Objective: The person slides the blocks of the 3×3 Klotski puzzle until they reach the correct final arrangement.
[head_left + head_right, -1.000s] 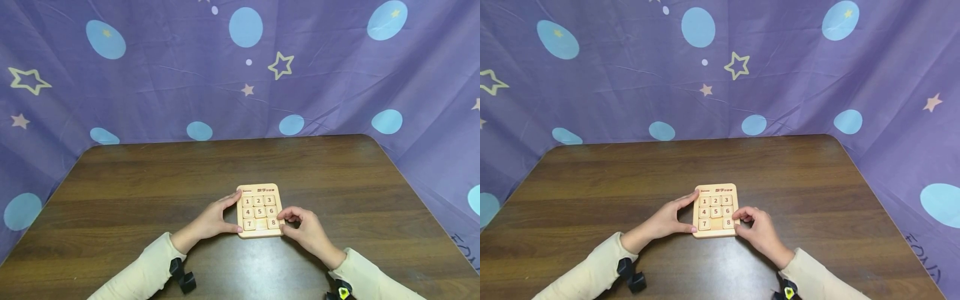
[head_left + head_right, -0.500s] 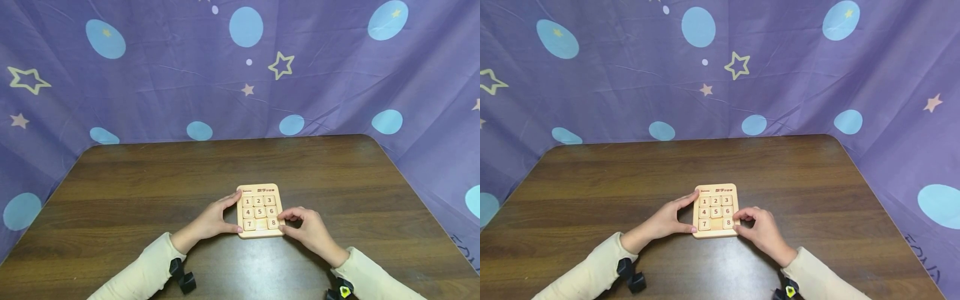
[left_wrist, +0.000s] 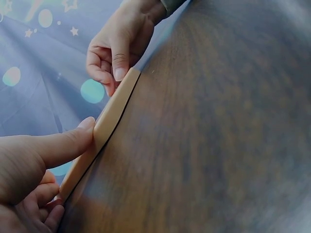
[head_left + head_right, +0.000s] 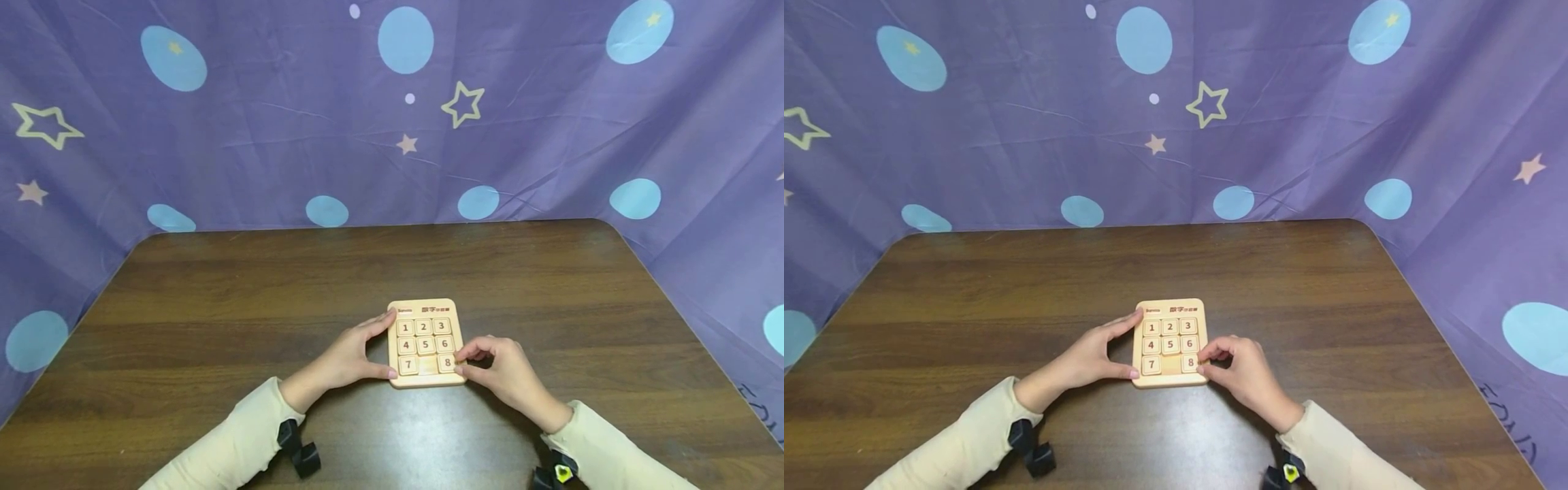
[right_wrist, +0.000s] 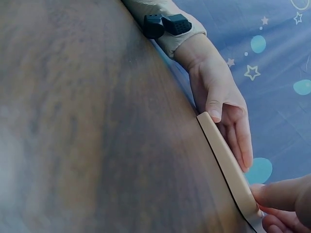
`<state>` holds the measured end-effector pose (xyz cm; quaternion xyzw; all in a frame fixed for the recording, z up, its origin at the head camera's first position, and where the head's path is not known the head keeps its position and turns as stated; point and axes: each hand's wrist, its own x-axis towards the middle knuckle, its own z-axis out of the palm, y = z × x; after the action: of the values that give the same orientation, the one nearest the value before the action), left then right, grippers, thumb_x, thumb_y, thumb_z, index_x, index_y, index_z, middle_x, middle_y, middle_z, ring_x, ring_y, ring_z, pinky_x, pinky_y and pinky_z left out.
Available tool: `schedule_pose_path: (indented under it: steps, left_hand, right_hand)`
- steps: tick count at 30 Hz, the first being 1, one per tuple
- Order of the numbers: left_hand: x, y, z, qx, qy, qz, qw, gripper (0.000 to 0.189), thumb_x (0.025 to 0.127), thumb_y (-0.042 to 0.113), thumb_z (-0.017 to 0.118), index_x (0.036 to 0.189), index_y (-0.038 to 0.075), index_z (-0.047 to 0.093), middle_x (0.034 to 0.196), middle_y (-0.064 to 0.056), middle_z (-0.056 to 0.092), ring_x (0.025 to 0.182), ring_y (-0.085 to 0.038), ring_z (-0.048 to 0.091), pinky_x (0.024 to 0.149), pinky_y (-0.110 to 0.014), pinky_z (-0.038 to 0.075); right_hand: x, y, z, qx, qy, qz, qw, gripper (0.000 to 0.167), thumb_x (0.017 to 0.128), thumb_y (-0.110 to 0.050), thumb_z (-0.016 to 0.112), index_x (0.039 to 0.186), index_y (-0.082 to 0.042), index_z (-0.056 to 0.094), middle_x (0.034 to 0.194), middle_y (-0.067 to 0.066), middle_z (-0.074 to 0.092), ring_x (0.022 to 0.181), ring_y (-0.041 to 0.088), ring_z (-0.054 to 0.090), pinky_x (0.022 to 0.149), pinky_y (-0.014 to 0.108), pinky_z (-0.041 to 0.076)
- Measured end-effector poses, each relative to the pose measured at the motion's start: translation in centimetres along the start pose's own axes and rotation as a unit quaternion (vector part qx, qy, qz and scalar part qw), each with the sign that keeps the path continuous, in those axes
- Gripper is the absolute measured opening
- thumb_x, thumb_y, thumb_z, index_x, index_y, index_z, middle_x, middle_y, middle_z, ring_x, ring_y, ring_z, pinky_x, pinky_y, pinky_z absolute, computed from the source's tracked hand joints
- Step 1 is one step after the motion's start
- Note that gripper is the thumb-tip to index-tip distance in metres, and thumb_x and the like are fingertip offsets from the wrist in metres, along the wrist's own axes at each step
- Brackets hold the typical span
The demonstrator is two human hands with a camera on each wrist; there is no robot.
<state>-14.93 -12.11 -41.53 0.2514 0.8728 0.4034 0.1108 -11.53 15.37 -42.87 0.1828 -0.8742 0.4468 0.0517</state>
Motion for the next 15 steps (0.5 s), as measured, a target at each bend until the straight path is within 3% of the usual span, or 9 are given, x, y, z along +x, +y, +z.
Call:
schedule_pose_path:
  steps: [15]
  left_hand:
    - [0.04,0.07,0.10,-0.007,-0.001,-0.010,0.9999,0.095,0.068,0.025,0.084,0.145,0.004,0.033,0.152,-0.009,0.029,0.139,-0.028,0.027,0.114,-0.045,0.022]
  right_hand:
    - [0.05,-0.20,0.74,0.016,0.006,0.014,0.9998,0.016,0.070,-0.007,0.081,0.080,-0.016,0.072,0.076,-0.009,0.067,0.069,0.004,0.056,0.063,0.022,0.049]
